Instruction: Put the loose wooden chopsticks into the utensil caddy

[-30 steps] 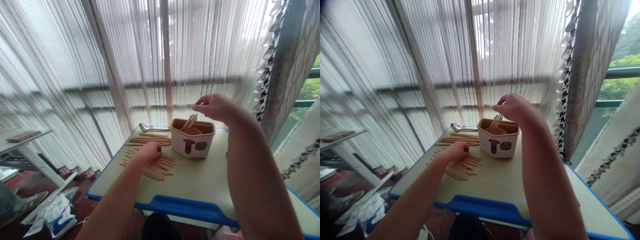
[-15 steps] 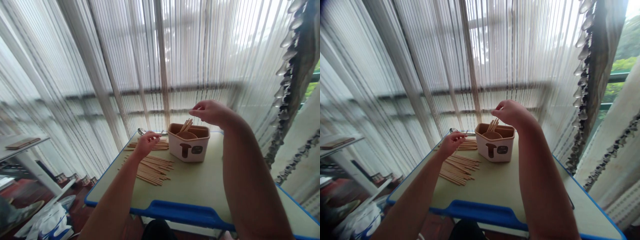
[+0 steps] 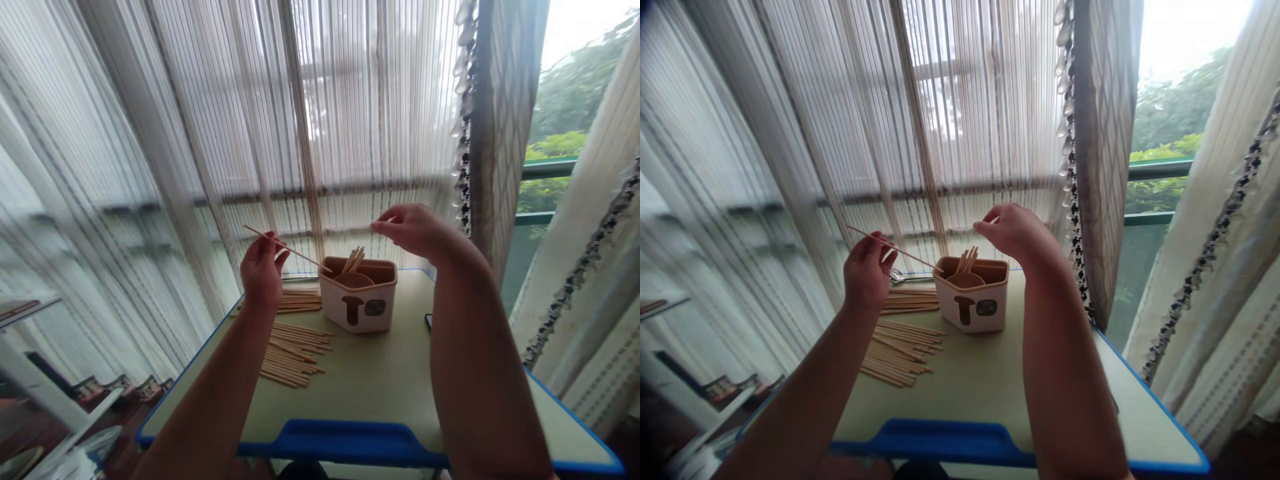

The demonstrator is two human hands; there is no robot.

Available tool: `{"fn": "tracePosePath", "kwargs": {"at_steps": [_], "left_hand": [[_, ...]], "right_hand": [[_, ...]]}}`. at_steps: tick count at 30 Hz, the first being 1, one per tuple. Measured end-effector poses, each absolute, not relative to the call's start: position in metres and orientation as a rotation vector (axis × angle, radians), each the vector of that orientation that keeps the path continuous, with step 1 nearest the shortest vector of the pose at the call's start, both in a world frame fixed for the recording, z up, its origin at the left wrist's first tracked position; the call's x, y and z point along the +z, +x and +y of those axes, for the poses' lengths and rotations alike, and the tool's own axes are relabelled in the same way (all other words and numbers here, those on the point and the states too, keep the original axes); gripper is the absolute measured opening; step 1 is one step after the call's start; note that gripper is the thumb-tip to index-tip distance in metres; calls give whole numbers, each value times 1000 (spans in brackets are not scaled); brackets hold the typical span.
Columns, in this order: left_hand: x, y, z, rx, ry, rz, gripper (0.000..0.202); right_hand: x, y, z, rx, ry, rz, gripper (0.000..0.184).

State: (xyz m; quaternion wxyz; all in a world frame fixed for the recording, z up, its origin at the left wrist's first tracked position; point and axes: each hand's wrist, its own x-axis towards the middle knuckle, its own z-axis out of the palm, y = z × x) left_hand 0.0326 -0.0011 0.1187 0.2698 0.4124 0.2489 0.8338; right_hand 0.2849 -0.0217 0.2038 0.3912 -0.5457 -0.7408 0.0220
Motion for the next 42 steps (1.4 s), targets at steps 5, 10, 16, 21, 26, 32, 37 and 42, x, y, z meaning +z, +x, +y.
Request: {"fn": "tracePosePath", "kwargs": {"at_steps": [5, 10, 16, 21, 26, 32, 37, 42], "left_hand": [[134, 45, 10, 2366, 1147, 663, 27], [136, 55, 27, 2440, 867, 718, 22], [155, 61, 41, 2619, 691, 864, 13], [168, 69, 44, 2722, 1036, 926, 14], [160, 82, 45, 2427, 1561, 1142, 22], [153, 86, 42, 2259, 1841, 1224, 28], [142, 85, 54, 1937, 2024, 1300, 30], [128, 85, 61, 1293, 2343, 1469, 24]], "right_hand": [[207, 289, -30, 56, -1397, -1847, 36], [209, 293, -33, 99, -1361, -1843, 35], [210, 304, -34, 132, -1304, -1822, 38], [213, 316, -39, 119, -1316, -1751, 39], [215, 317, -43, 118, -1379, -1738, 40], [212, 314, -40, 112, -1333, -1750, 43], [212, 313, -39, 130, -1415, -1804, 44], [213, 308, -37, 90, -1500, -1832, 43]]}}
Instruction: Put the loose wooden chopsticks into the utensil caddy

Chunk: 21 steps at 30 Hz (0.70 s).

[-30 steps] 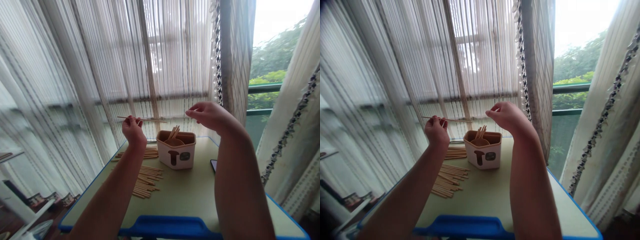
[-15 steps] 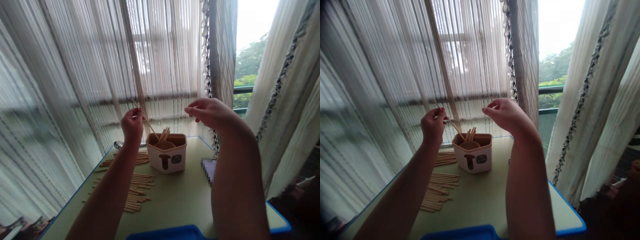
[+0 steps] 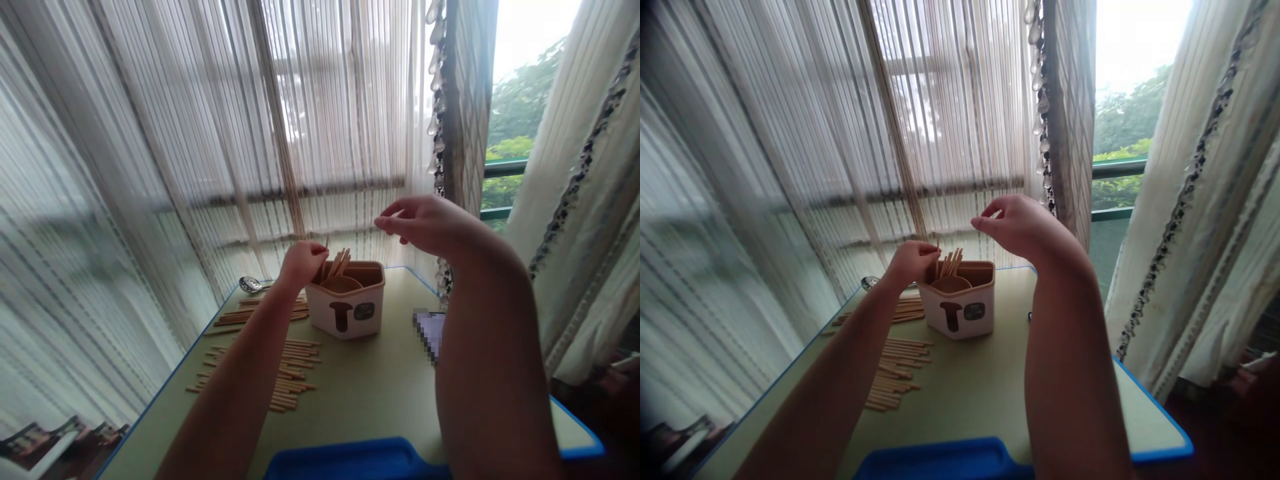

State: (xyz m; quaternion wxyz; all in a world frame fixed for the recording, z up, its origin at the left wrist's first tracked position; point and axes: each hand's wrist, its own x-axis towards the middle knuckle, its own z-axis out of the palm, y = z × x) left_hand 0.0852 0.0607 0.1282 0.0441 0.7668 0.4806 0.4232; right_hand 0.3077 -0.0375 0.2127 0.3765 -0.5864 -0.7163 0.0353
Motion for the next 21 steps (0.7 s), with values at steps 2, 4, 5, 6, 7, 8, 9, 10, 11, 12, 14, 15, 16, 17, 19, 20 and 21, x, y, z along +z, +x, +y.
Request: {"fn": "tracePosePath", "kwargs": {"at_steps": [2, 4, 5, 6, 7, 8, 9, 10, 11, 12, 14, 15, 16, 17, 19, 20, 21], "left_hand": [[126, 87, 59, 973, 2465, 1513, 24], [126, 89, 54, 759, 2539, 1576, 26], [127, 90, 52, 692, 2556, 1620, 26], [129, 91, 49, 644, 2557, 1668, 26], [130, 92, 46, 608, 2549, 1712, 26], [132, 93, 44, 572, 2538, 1750, 25], [134, 94, 42, 544, 2527, 1784, 25], [136, 94, 39, 535, 2514, 1821, 25], [138, 95, 37, 547, 2504, 1858, 25], [139, 95, 35, 577, 2497, 1899, 25], [142, 93, 28, 677, 2488, 1981, 25], [142, 90, 24, 731, 2483, 2019, 25], [142, 86, 20, 772, 2474, 2053, 25], [139, 81, 15, 794, 2462, 2085, 25], [129, 66, 5, 780, 2412, 2156, 27], [120, 57, 1, 757, 2382, 2190, 28], [110, 48, -2, 733, 2332, 2241, 29]], "right_hand": [[213, 306, -37, 74, -1504, -1841, 43], [213, 305, -37, 58, -1506, -1846, 43], [213, 305, -37, 55, -1509, -1849, 43], [214, 305, -37, 57, -1511, -1853, 44], [214, 306, -37, 62, -1510, -1858, 44], [214, 306, -36, 67, -1507, -1863, 44], [214, 306, -36, 70, -1504, -1868, 44], [213, 306, -35, 72, -1507, -1873, 44], [213, 305, -33, 71, -1514, -1878, 44], [212, 305, -31, 71, -1527, -1884, 44], [210, 303, -27, 74, -1554, -1901, 44], [209, 302, -24, 78, -1560, -1911, 44], [208, 301, -21, 82, -1560, -1923, 45], [207, 300, -18, 88, -1558, -1937, 45], [206, 298, -15, 98, -1548, -1964, 46], [206, 297, -14, 102, -1545, -1978, 46], [206, 297, -13, 105, -1545, -1988, 46]]}}
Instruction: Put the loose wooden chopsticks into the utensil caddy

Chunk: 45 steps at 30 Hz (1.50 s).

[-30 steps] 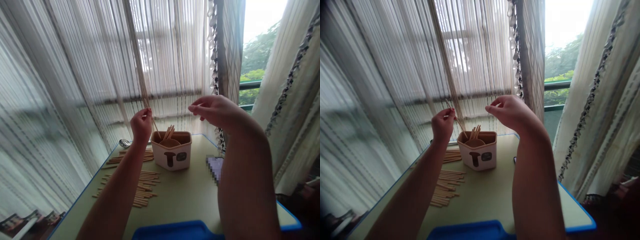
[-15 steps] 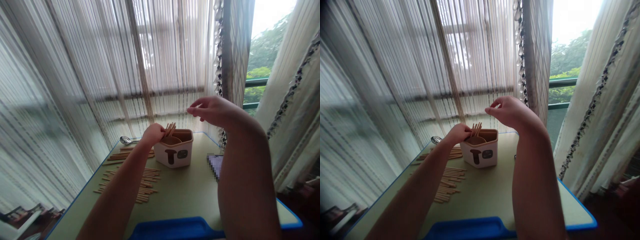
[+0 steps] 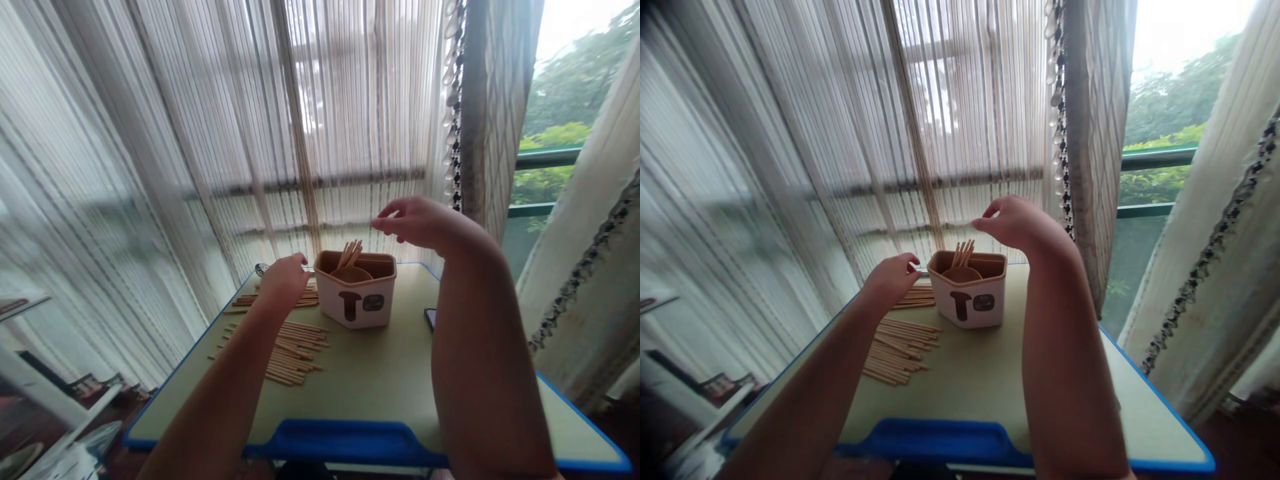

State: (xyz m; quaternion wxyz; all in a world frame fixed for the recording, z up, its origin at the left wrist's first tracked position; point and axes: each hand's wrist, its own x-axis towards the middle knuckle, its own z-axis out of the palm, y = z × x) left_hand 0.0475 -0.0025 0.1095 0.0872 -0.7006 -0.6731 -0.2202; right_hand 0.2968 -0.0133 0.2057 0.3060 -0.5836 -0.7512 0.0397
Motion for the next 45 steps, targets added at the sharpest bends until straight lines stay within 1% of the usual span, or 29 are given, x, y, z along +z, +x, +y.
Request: {"fn": "tracePosePath", "kwargs": {"at_steps": [2, 5, 8, 13, 17, 22, 27, 31, 32, 34, 36, 38, 41, 43, 45], "left_hand": [[85, 29, -5, -597, -2087, -2078, 27], [52, 11, 0, -455, -2282, -2116, 19], [37, 6, 7, -265, -2446, -2140, 16], [37, 8, 7, -65, -2619, -2092, 23], [37, 10, 5, -26, -2630, -2045, 29], [31, 11, 9, 37, -2631, -2009, 27], [27, 8, 10, 13, -2640, -1988, 25], [27, 7, 9, -1, -2701, -1954, 38], [28, 8, 9, 9, -2715, -1943, 37], [31, 8, 8, -1, -2707, -1937, 30], [38, 8, 5, -161, -2708, -1919, 23], [48, 9, 2, -514, -2768, -1857, 19], [62, 10, -5, -1297, -2834, -1739, 19], [70, 12, -8, -1872, -2732, -1679, 26], [74, 14, -9, -2353, -2555, -1582, 34]], "right_hand": [[206, 295, -13, 110, -1549, -2000, 46], [205, 292, -12, 123, -1553, -2008, 44], [203, 287, -12, 132, -1550, -2025, 43], [203, 282, -15, 109, -1551, -2040, 42], [203, 282, -14, 93, -1550, -2037, 43], [202, 281, -10, 89, -1560, -2051, 44], [201, 283, -8, 99, -1590, -2037, 43], [201, 285, -8, 108, -1600, -2034, 44], [201, 285, -8, 112, -1601, -2033, 45], [201, 285, -9, 120, -1599, -2031, 45], [202, 286, -9, 133, -1600, -2031, 46], [202, 287, -9, 147, -1608, -2027, 46], [199, 289, -3, 178, -1608, -2051, 45], [197, 290, 4, 207, -1621, -2074, 43], [193, 291, 11, 247, -1646, -2083, 43]]}}
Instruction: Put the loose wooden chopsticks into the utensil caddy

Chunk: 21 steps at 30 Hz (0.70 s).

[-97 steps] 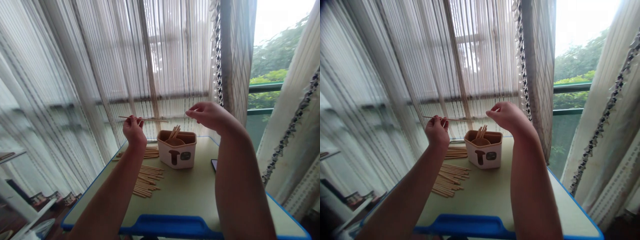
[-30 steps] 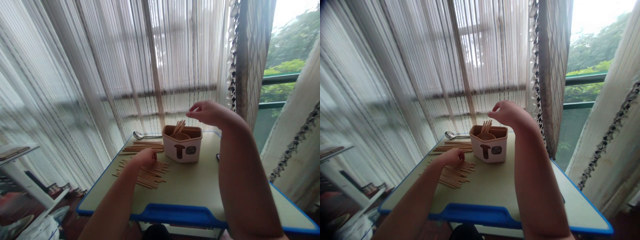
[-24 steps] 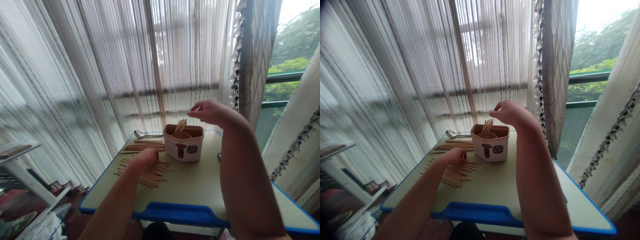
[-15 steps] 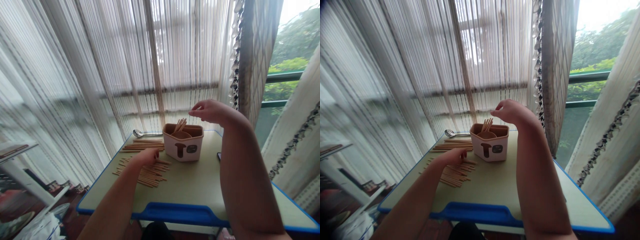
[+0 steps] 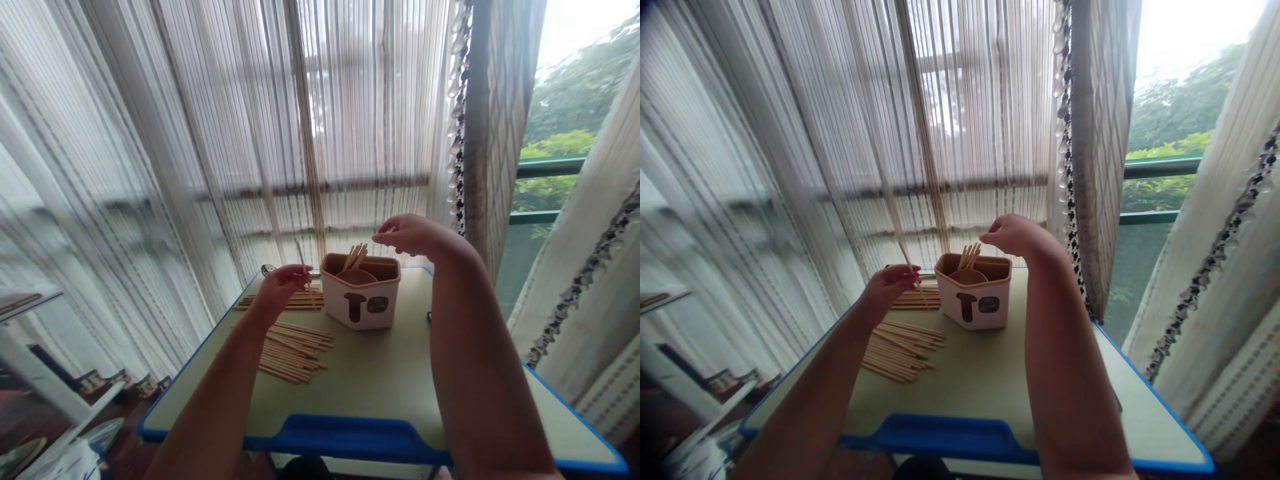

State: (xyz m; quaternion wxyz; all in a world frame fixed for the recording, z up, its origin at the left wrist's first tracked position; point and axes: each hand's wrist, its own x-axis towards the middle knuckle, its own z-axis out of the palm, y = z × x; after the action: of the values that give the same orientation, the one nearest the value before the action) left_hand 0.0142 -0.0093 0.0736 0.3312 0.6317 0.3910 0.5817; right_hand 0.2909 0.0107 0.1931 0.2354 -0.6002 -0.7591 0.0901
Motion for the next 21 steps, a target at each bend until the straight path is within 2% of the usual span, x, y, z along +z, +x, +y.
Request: {"fn": "tracePosePath", "kwargs": {"at_steps": [4, 13, 18, 21], "left_hand": [[71, 22, -4, 1731, 1309, 825, 41], [86, 40, 24, 2099, 1145, 654, 32], [97, 54, 28, 2184, 1328, 854, 35], [94, 61, 28, 2026, 1722, 1127, 34]], "right_hand": [[187, 291, 21, 343, -1651, -2104, 47], [186, 292, 25, 396, -1651, -2170, 45], [190, 294, 15, 408, -1659, -2125, 44], [192, 294, 11, 418, -1634, -2121, 42]]}}
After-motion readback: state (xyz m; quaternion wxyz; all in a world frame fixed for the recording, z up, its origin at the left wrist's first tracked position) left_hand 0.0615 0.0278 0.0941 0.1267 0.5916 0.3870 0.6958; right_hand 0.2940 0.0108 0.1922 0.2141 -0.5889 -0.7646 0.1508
